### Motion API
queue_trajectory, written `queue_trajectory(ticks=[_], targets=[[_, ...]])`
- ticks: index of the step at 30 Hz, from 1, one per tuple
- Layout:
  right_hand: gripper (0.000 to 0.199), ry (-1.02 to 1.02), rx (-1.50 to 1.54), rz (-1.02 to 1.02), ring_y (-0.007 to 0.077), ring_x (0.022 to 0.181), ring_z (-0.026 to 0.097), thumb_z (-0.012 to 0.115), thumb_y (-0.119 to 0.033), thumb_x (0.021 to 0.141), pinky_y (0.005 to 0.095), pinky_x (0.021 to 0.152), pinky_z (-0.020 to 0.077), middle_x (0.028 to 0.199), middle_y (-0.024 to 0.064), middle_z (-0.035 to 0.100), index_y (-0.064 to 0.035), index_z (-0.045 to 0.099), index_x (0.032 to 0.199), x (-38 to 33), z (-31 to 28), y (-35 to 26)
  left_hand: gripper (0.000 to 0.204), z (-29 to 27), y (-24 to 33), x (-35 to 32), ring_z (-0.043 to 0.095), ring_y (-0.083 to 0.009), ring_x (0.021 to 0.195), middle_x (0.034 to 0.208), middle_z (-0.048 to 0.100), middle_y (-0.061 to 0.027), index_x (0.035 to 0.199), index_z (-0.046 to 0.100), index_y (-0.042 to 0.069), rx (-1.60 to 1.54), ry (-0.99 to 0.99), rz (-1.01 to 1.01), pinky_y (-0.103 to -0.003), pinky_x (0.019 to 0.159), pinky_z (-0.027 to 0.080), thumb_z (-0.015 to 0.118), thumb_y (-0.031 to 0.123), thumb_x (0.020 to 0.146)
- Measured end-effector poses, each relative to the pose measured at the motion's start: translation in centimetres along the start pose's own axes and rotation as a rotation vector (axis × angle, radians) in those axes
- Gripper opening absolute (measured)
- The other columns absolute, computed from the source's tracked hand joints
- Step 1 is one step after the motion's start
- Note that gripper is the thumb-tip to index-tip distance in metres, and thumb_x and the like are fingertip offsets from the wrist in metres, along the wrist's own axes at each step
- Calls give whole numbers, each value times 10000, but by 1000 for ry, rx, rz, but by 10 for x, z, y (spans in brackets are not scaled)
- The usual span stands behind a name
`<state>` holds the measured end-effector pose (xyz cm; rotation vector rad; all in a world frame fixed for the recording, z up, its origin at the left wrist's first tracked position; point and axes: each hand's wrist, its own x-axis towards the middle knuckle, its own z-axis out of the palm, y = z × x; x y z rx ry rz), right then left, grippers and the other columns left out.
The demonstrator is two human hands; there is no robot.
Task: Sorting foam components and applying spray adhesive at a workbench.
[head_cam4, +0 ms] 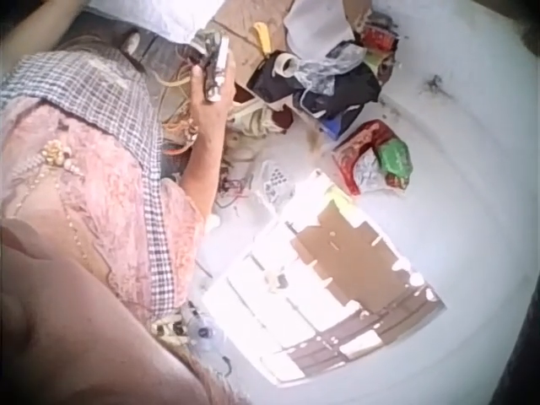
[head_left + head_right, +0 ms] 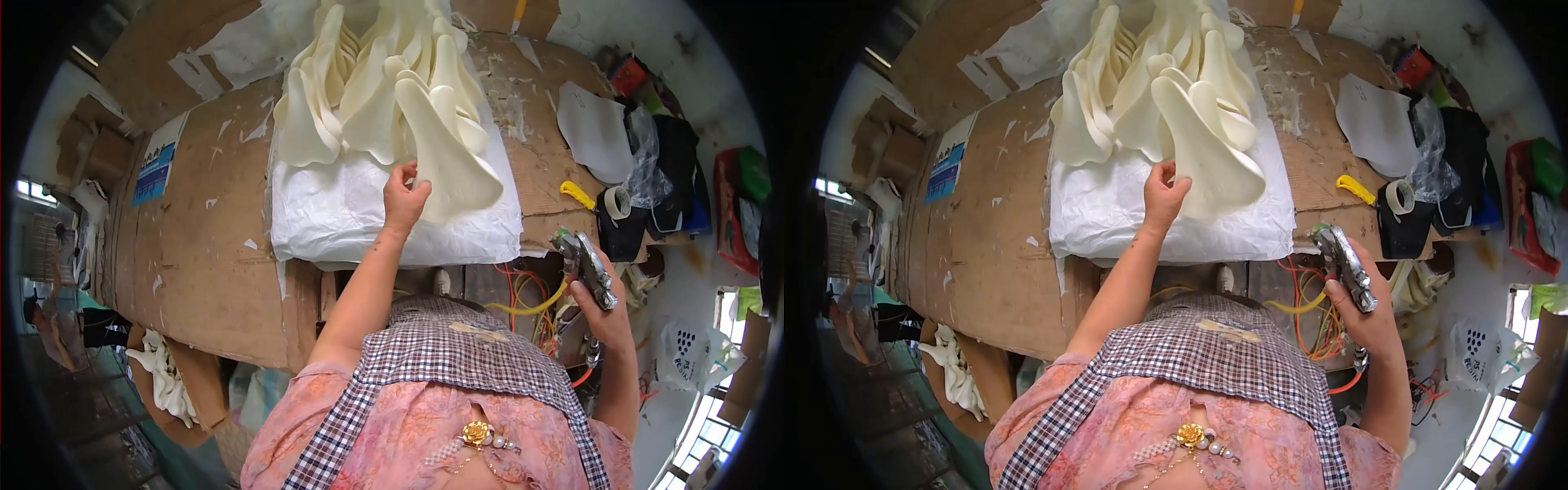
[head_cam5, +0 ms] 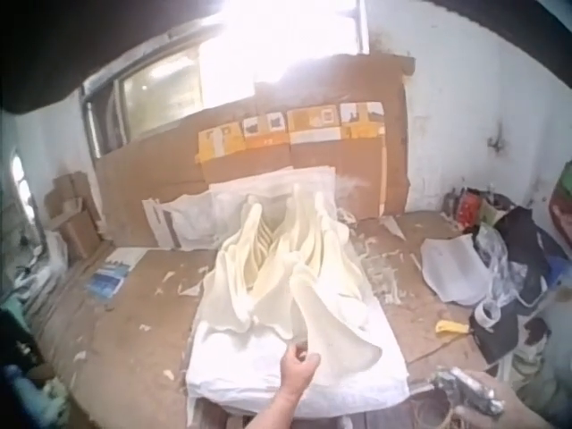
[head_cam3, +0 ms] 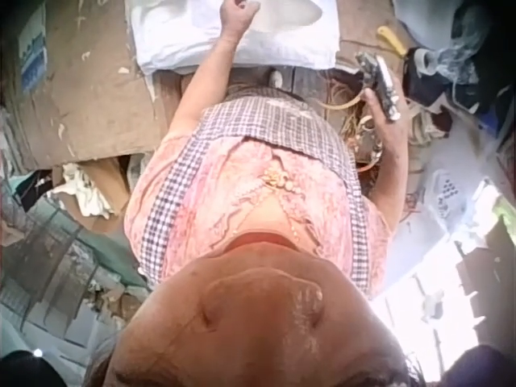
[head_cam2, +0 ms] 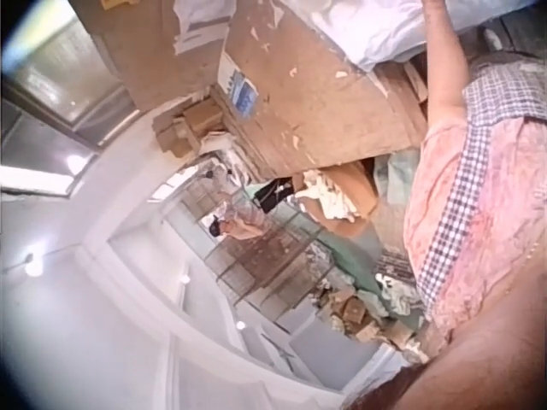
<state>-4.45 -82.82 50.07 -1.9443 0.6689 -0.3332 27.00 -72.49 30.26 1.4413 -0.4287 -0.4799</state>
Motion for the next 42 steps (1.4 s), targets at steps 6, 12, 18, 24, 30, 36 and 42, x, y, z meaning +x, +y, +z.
queue_trajectory(ticks=[6,12,18,24,30,36,42], targets=[[540,-72,37,-46,98,780,536,603,-66,815,250,724,453,879,50,575,-21,383,1306,0,1,-7,262,3,-41,-4,463,-346,1169,1273,467,-243,877,496,12,363,162,393,-376,973,361,656,83,683],[498,-28,-1,-1,107,781,537,605,-50,811,241,738,439,889,49,583,-10,418,1271,-1,3,7,466,-20,-54,26,520,-323,1038,1220,463,-236,1096,437,2,221,326,315,-372,932,390,652,75,688],[463,-7,-51,-102,95,780,533,614,-45,802,229,737,435,880,55,598,8,453,1233,23,14,-22,787,-35,-28,8,535,-206,989,1144,511,-131,1348,266,12,-7,53,-259,-294,848,436,650,20,661],[502,109,115,-282,82,760,537,615,7,780,219,705,440,894,53,596,-5,450,1254,24,16,-37,501,-99,-25,-24,568,-188,952,1039,601,-81,1153,519,-14,-284,16,-219,-302,853,452,591,8,657],[493,-38,-72,-100,95,775,541,615,-4,780,230,719,441,904,74,599,17,449,1244,14,-3,5,474,-79,1,-14,609,-248,917,1014,617,-115,1128,532,-34,-368,-39,-235,-347,828,488,585,16,660],[569,63,207,-151,144,799,533,602,-132,828,253,750,426,897,70,559,45,350,1307,15,-10,-18,552,41,-23,53,482,-264,1080,1207,484,-142,1152,554,25,-87,-178,-70,-340,942,389,670,128,622],[568,35,238,-146,140,816,535,596,-126,837,277,775,425,892,71,560,41,342,1316,13,-15,-6,505,64,-11,62,457,-408,1094,1197,507,-182,1061,613,43,761,163,-41,-429,916,410,662,216,588]])
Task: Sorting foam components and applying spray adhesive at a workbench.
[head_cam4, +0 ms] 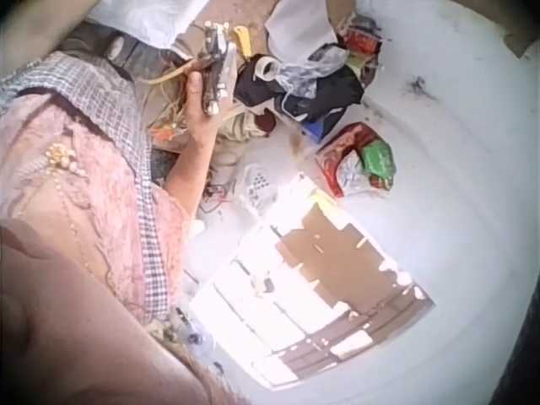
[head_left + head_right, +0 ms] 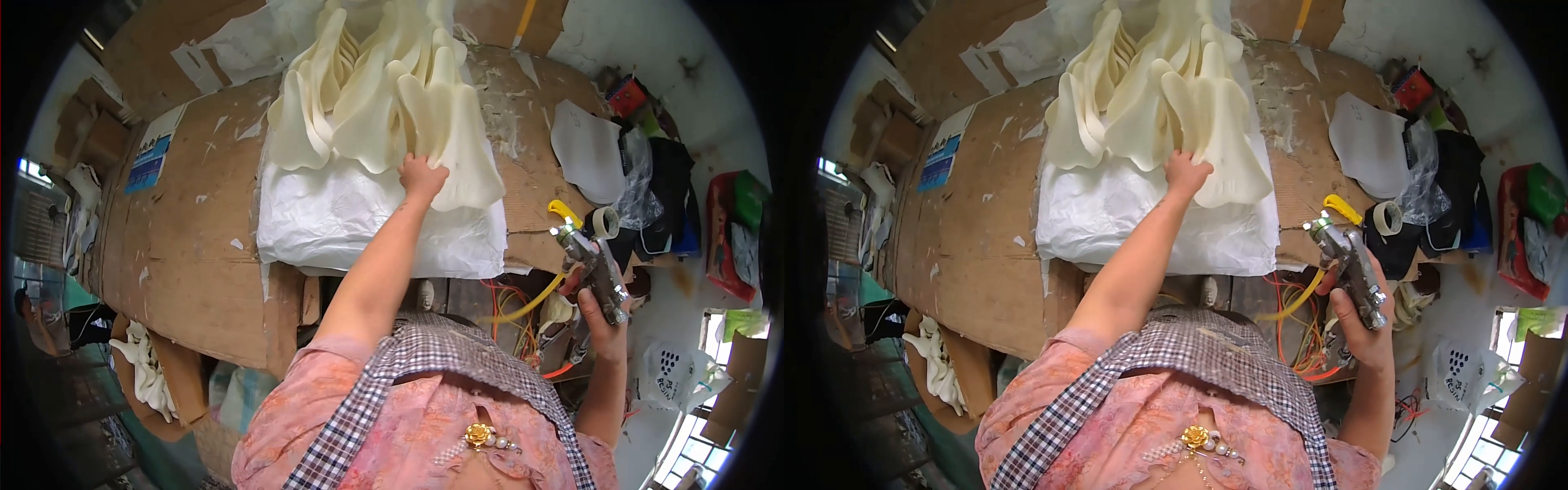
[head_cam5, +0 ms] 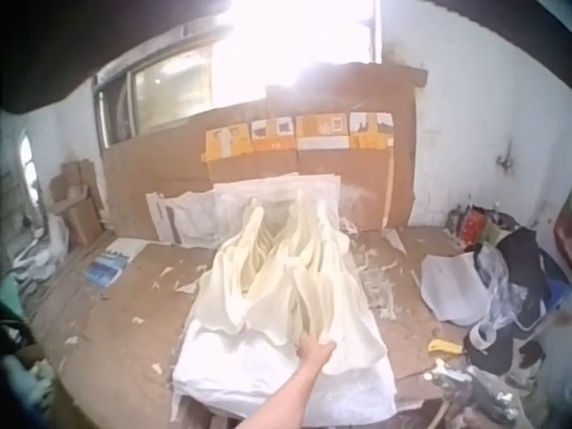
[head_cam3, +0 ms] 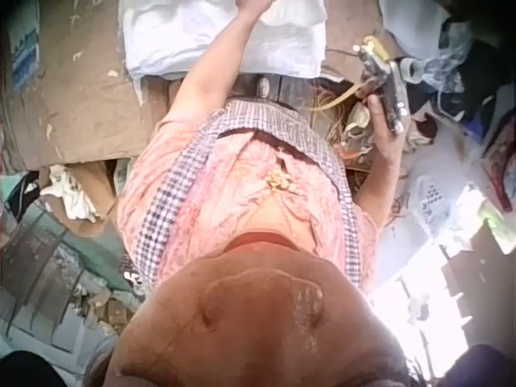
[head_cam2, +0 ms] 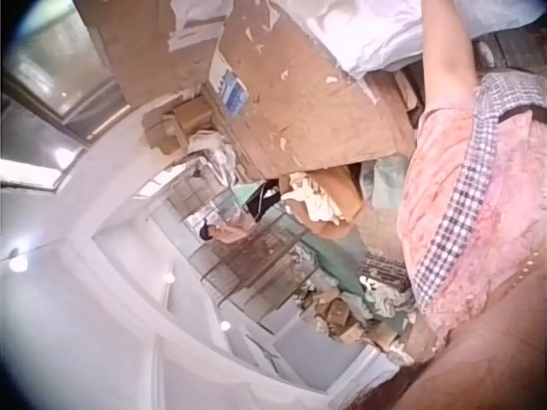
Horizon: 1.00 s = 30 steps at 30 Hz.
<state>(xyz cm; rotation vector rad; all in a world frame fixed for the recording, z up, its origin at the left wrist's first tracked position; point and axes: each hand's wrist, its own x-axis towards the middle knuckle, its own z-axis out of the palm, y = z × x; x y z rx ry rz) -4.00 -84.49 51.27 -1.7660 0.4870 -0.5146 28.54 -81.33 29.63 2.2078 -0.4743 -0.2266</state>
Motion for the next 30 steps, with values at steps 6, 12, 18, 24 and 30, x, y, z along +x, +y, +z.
queue_trajectory(ticks=[6,12,18,24,30], targets=[[510,-107,-113,115,105,800,528,603,-66,810,258,731,440,879,57,563,18,415,1276,11,-16,15,406,-112,-44,-41,619,-219,825,927,635,-100,1049,595,-26,-975,-309,-218,-319,777,492,582,67,655],[521,-74,-34,-121,101,720,539,612,-46,792,230,668,440,863,68,571,45,414,1266,42,-7,-6,411,-160,-101,-62,615,-236,870,951,631,-125,1055,577,-62,-994,-38,-366,-328,788,493,563,41,658],[503,-76,-50,4,96,685,539,587,-50,817,230,637,454,834,48,556,38,411,1279,42,-11,14,421,-143,-88,-42,605,-197,858,942,630,-89,1059,588,-37,-990,-193,-188,-298,787,478,580,40,645],[526,40,110,-4,137,751,551,586,-78,811,273,706,465,870,79,556,54,380,1277,38,-22,24,386,-54,-2,35,503,-260,919,915,600,-65,928,659,31,-497,-249,337,-344,850,410,655,182,573],[541,-9,117,-63,173,744,574,620,-134,797,307,688,502,897,111,566,48,398,1256,58,-22,25,373,-8,-11,67,525,-325,962,977,619,-82,826,687,60,-233,-41,234,-374,861,414,667,295,537]])
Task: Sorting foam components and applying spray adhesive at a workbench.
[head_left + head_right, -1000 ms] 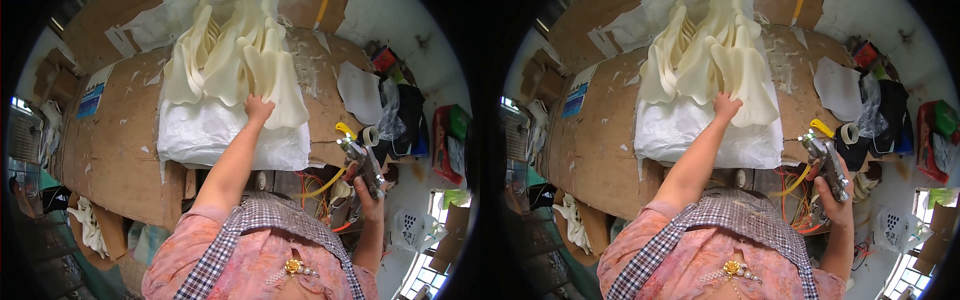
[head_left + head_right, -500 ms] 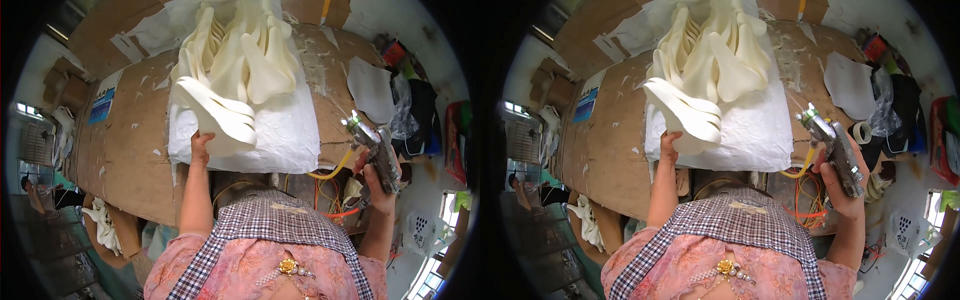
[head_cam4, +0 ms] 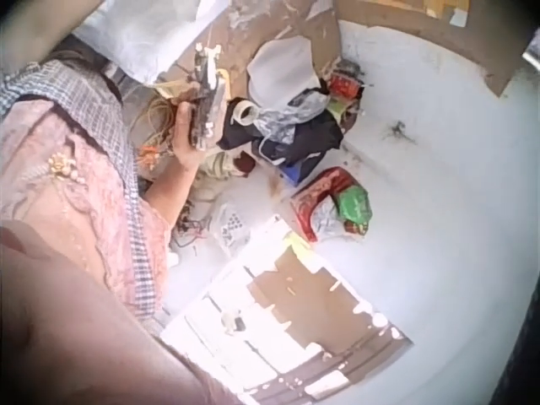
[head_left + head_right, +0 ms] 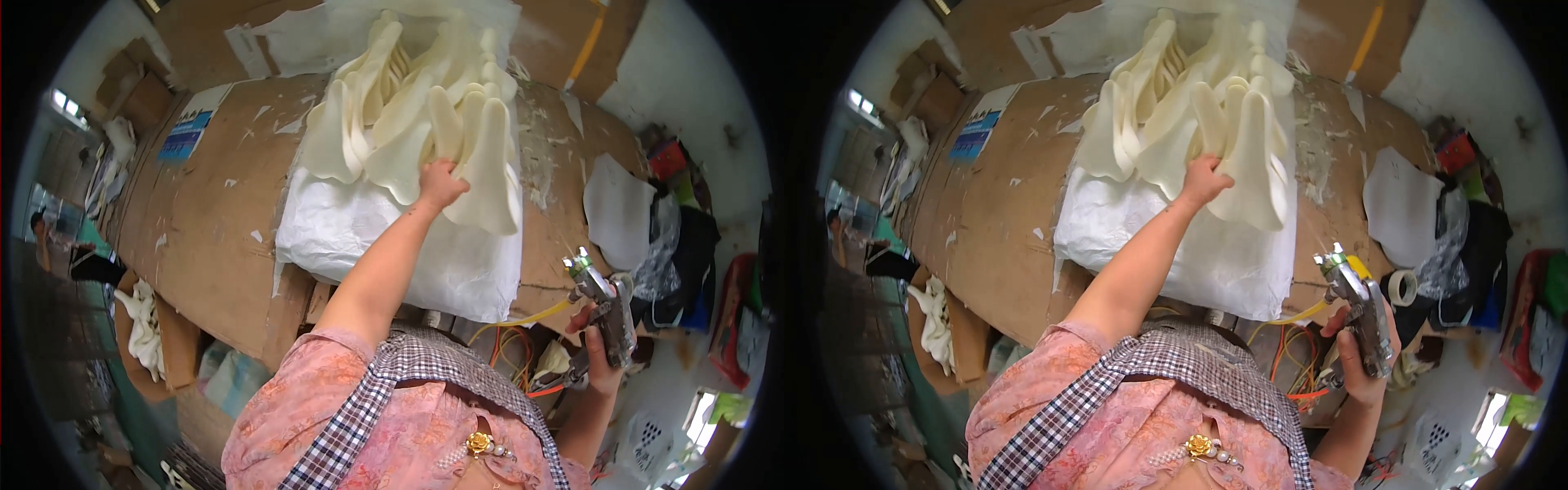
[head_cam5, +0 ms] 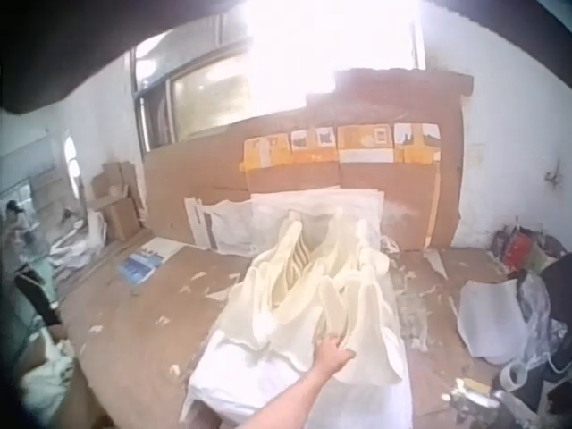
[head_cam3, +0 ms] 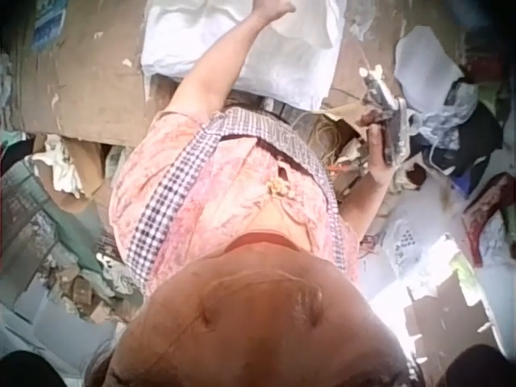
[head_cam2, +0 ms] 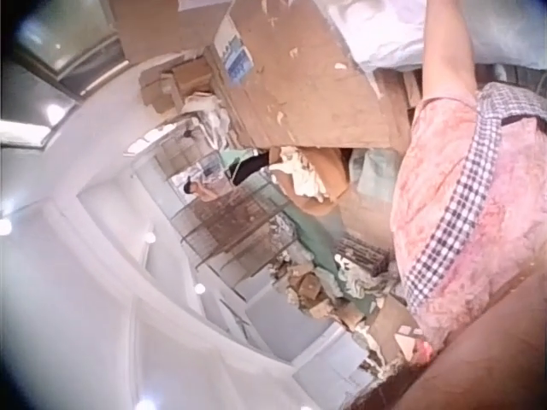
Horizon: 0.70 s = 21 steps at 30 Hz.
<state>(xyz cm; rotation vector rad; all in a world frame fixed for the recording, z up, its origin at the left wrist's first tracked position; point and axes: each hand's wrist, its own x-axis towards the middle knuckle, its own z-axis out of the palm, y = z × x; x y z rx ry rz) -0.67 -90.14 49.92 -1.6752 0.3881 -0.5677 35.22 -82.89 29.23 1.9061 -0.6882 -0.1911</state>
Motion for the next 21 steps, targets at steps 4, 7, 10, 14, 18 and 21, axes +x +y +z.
queue_trajectory(ticks=[4,7,10,14,18,21], targets=[[545,-98,74,-97,217,854,558,559,-263,840,358,747,468,972,132,564,37,401,1268,25,10,15,382,-44,30,-36,607,-266,827,882,642,-153,804,672,10,-129,-101,-198,-350,734,479,713,269,527],[541,-73,-29,-114,216,863,545,489,-340,870,371,783,431,982,128,560,41,416,1246,33,18,33,350,-96,40,-90,602,-184,729,825,646,-94,882,649,-12,-447,-120,-372,-299,654,470,709,196,607],[491,-258,33,-85,212,867,529,473,-334,878,362,809,401,981,126,551,43,451,1191,58,62,37,309,-186,23,-154,610,-182,751,854,644,-88,910,632,-27,-811,88,-479,-294,691,480,669,148,658],[256,-560,-145,-105,181,845,520,465,-197,889,331,820,405,855,85,550,30,536,984,80,160,33,370,-339,2,-266,612,-228,896,1014,614,-123,1069,565,-21,-1262,663,-378,-342,813,506,621,164,753],[315,-601,-112,-69,190,779,563,556,-224,830,340,764,425,861,103,607,25,546,1023,76,238,30,786,-565,-23,-345,407,-381,1203,1309,437,-140,1353,289,103,-859,1083,-131,-655,904,345,658,441,746],[260,-595,-213,-31,170,750,586,589,-104,803,310,723,480,818,84,609,24,540,1023,77,254,28,784,-684,-68,-407,216,-467,1273,1442,202,-150,1382,265,262,-495,1455,-118,-600,1002,244,621,511,729]])
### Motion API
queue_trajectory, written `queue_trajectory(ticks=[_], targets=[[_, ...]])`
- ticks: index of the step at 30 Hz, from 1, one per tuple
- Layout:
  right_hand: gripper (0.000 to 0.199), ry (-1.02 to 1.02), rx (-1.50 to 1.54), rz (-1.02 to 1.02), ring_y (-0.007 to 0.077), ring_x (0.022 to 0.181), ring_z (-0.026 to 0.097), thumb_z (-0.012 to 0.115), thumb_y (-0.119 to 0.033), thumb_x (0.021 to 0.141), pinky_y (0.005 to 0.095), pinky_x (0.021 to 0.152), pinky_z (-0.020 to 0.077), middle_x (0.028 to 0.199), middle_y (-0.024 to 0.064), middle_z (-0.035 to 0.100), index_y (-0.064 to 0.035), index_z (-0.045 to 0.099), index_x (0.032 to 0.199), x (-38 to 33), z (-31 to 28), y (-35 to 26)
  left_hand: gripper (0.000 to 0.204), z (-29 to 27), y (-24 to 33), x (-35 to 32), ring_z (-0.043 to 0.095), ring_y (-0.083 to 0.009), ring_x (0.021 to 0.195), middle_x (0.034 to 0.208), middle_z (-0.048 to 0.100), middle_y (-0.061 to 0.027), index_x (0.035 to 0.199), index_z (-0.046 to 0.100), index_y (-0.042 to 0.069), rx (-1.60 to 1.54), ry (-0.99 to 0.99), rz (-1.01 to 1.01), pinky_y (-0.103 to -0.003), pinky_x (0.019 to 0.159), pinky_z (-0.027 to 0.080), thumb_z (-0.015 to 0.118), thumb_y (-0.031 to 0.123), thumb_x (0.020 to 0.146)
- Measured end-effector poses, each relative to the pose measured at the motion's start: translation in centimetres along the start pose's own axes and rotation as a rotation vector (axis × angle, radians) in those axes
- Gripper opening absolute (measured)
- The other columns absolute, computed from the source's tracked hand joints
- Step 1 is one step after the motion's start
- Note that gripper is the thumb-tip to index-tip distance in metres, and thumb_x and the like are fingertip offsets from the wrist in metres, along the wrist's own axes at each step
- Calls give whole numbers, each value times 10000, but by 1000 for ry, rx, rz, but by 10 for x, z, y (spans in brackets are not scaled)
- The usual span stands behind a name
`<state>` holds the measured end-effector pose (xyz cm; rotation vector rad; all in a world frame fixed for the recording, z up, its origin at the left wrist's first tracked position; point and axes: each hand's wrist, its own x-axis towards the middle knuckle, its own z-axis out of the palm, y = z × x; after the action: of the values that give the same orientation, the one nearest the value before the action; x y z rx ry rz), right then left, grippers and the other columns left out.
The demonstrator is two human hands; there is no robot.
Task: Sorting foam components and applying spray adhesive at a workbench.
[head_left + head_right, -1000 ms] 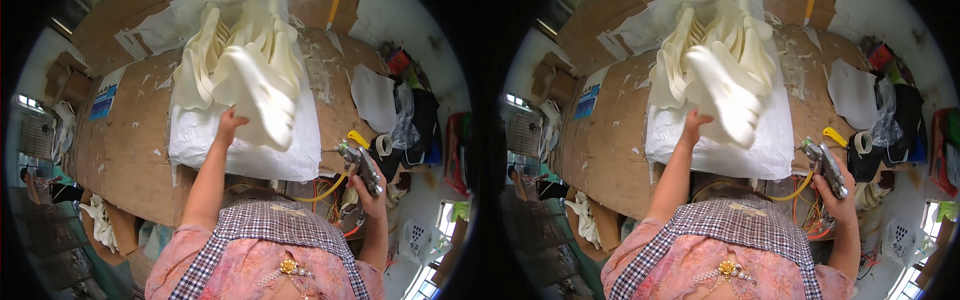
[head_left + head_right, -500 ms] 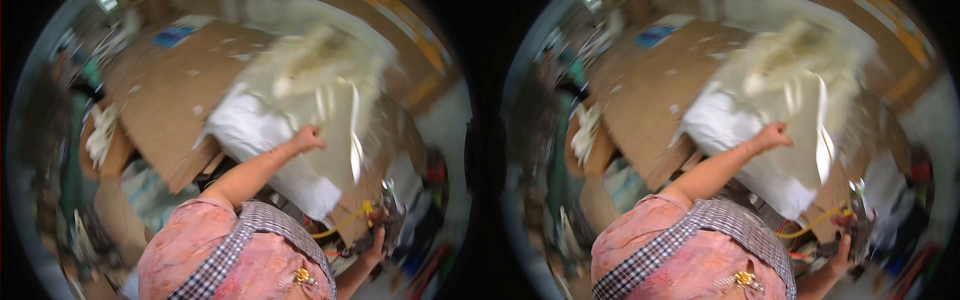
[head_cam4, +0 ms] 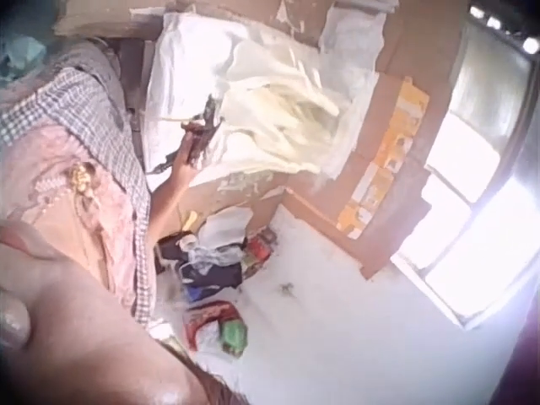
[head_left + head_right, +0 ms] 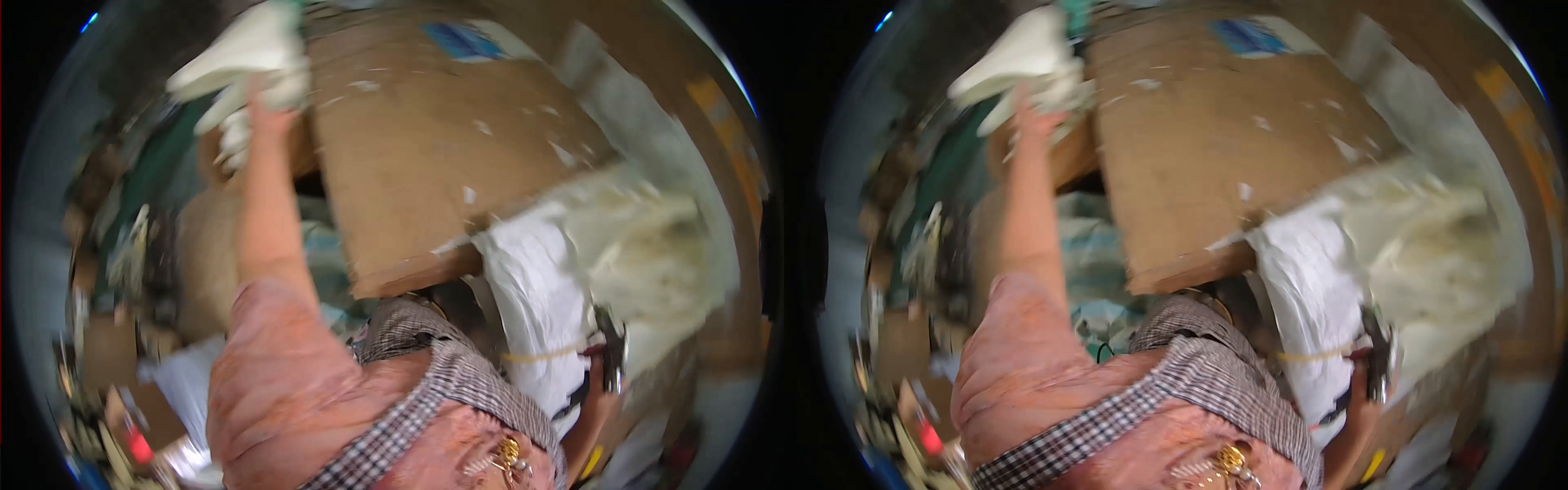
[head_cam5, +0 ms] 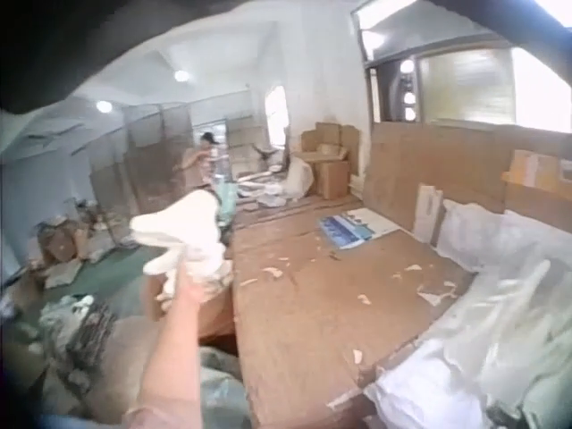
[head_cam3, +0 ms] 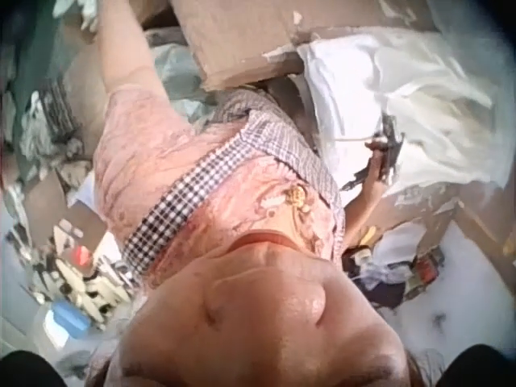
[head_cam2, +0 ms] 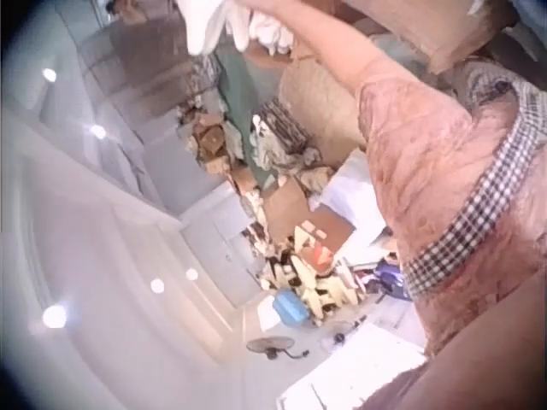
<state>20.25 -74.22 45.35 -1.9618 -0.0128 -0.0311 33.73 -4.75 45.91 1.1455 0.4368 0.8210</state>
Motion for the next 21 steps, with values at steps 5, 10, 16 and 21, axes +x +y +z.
queue_trajectory(ticks=[5,10,16,21], targets=[[526,6,271,-49,136,838,558,588,7,801,262,773,452,916,56,582,24,398,1291,8,37,-61,521,37,-91,12,474,-311,1070,1321,373,-82,1319,362,193,-24,-114,-339,-448,913,403,496,413,867],[526,318,162,121,116,813,549,612,-39,811,249,719,458,904,51,576,25,398,1288,-53,35,-76,568,253,-267,-132,449,-241,1166,1334,429,-97,1333,392,132,252,-899,-538,-424,964,329,597,231,813],[539,482,98,217,111,711,562,622,-65,811,242,666,468,874,58,574,32,393,1289,-50,76,-101,701,396,-374,-248,451,-262,1198,1316,457,-162,1311,442,99,472,-1306,-328,-324,957,378,635,5,645],[548,729,136,111,143,740,567,614,-73,805,262,668,472,886,90,577,54,377,1283,-49,77,-114,524,417,-368,-301,556,-319,1021,1149,532,-158,1221,529,144,941,-1176,99,-375,870,447,574,57,705]])
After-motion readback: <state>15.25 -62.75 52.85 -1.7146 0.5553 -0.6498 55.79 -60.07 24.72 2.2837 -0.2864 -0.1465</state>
